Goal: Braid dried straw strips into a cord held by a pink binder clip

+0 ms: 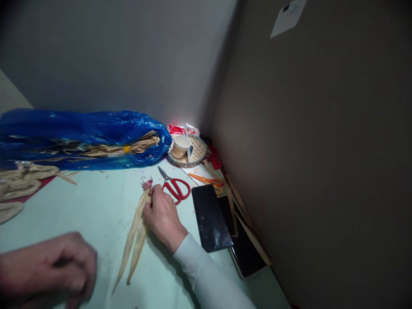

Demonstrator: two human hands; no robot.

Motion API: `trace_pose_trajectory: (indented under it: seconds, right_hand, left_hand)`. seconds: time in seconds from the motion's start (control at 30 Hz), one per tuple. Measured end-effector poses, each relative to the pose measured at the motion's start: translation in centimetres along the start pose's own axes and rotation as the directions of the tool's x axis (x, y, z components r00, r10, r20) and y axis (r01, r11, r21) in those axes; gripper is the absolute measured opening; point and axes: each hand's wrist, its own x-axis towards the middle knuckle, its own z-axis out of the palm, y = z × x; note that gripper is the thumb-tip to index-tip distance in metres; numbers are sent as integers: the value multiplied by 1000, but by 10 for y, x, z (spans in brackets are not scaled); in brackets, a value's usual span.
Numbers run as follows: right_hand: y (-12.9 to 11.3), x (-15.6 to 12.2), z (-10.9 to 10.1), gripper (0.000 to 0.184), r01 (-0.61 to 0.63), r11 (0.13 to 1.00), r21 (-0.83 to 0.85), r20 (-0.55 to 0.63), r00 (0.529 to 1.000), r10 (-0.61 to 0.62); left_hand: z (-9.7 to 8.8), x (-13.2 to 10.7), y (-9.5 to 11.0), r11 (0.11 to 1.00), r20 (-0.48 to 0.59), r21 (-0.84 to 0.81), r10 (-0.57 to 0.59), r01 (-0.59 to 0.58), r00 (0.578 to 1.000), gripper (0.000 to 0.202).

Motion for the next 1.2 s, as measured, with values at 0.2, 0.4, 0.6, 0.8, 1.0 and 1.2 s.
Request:
trace_pose_trajectory:
  seconds: [0.2,0.4,0.6,0.8,1.0,1.2]
  right_hand:
    - [4,-1,1,16,-5,993,120,5,1000,5]
    - [16,1,4,17,-37,957,289,30,999,30]
    - [17,-2,-1,22,-112,923,369,50,994,101]
    - [12,-7,-5,24,-171,882,440,56,985,163]
    - [7,-4,-4,16,-238,858,455,101,971,216]
    - [7,-2,-4,11,-239,871,429,124,971,206]
  left_hand:
    - [7,65,53,991,-233,34,131,-127,964,36]
    - [6,100,48,986,-271,44,167,-161,948,30]
    - [-4,100,41,960,-263,200,243,-194,933,22]
    - [-3,87,46,920,-361,330,330,-211,872,21]
    - [1,94,38,975,-317,158,199,-155,927,31]
    - [6,98,40,989,-273,47,148,-140,951,33]
